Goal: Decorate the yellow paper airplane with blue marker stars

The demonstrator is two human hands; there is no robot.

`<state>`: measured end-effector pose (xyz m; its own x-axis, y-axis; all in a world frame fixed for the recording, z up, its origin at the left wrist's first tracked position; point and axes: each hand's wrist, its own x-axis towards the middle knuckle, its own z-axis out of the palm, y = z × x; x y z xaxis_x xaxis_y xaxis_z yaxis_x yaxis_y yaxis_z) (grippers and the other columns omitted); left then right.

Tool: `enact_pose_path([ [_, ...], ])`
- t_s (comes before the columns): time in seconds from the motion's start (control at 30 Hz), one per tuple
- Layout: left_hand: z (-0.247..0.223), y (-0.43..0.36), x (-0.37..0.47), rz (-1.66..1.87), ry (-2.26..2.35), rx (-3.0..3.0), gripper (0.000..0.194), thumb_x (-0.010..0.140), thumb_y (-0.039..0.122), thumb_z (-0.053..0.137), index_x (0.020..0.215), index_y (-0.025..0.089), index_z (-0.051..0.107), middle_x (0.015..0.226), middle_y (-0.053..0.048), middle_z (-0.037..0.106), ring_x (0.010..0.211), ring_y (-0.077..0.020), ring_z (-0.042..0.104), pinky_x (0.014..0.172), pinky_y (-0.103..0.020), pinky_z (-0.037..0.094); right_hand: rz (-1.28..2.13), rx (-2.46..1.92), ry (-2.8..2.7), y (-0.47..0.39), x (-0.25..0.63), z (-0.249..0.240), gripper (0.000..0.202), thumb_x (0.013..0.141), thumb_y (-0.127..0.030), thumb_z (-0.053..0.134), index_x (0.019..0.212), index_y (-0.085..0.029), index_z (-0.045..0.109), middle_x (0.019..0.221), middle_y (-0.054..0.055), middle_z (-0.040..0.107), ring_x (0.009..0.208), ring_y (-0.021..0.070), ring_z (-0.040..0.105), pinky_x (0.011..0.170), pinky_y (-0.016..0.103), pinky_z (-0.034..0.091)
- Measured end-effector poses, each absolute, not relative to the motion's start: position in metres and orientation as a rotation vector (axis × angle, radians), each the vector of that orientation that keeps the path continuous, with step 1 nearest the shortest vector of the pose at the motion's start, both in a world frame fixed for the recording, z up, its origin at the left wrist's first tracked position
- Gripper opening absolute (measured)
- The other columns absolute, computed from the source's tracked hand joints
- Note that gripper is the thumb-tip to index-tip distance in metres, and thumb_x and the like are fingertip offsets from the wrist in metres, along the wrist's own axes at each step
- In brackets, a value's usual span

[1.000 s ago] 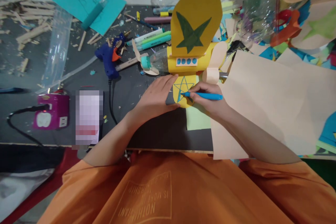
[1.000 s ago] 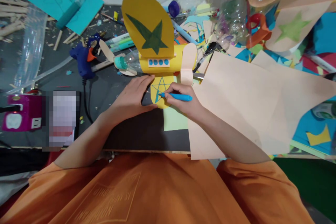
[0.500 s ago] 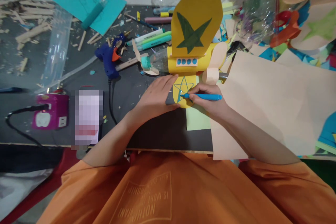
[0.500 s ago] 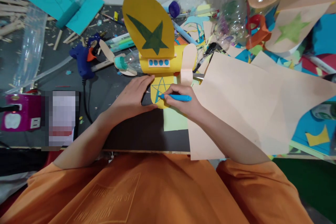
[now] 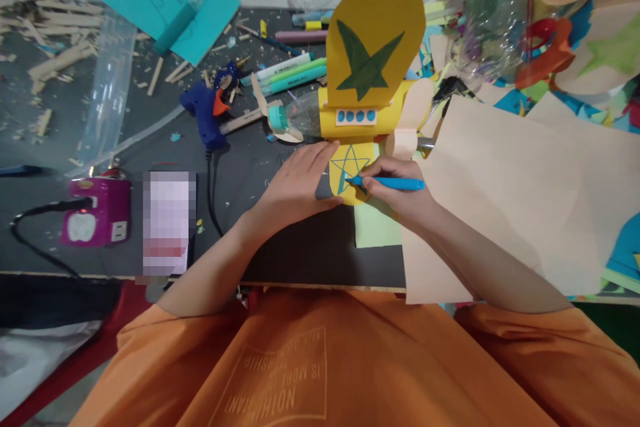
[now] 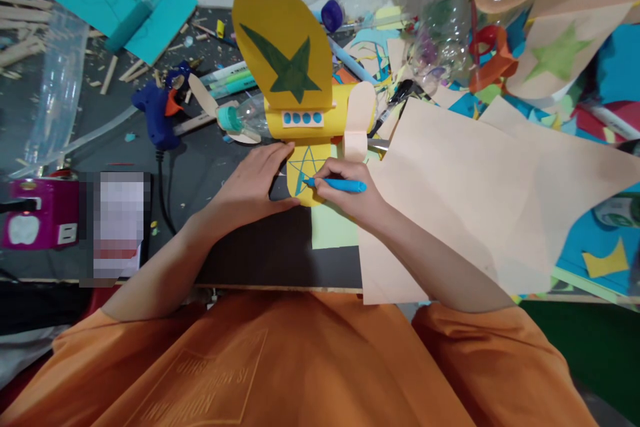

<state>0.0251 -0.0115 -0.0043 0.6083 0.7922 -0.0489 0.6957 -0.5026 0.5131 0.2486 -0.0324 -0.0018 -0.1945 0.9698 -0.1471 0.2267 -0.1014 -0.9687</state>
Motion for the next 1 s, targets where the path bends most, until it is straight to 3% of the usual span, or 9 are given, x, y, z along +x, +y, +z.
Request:
enact_pose_path([
  [0.27,-0.0050,-0.0112,0.0251,0.269,1.160,2.363,0.082,0.087,0.042,0.071,0.154,0.006,0.041,0.153,-0.022,0.053,0.144,-0.0366,0.048,0.123,-0.050,0.037,1.423,-1.345,-1.495,-0.0319,0.2474,0.0004,0.019,0.072,-0.035,0.069,0.062,-0.020,0.063,0.065,0.002,0.066,0.062,0.0149,0.055,0.058,0.029,0.044],
  [0.57,-0.0061,-0.0110,0.0248,0.270,1.168,2.351,0.083,0.087,0.050,0.072,0.154,0.010,0.042,0.154,-0.021,0.053,0.144,-0.0364,0.048,0.123,-0.050,0.037,1.505,-1.333,-1.472,-0.0321,0.2468,0.0007,0.022,0.071,-0.037,0.072,0.061,-0.019,0.063,0.063,0.001,0.062,0.060,0.0128,0.049,0.055,0.028,0.039],
  [1.0,-0.0028,-0.0108,0.0259,0.249,1.167,2.346,0.083,0.087,0.043,0.071,0.154,0.005,0.041,0.154,-0.023,0.051,0.144,-0.0366,0.047,0.124,-0.050,0.036,1.368,-1.336,-1.426,-0.0316,0.2475,-0.0023,0.020,0.074,-0.037,0.072,0.066,-0.021,0.064,0.068,0.001,0.067,0.063,0.0145,0.056,0.059,0.029,0.044],
])
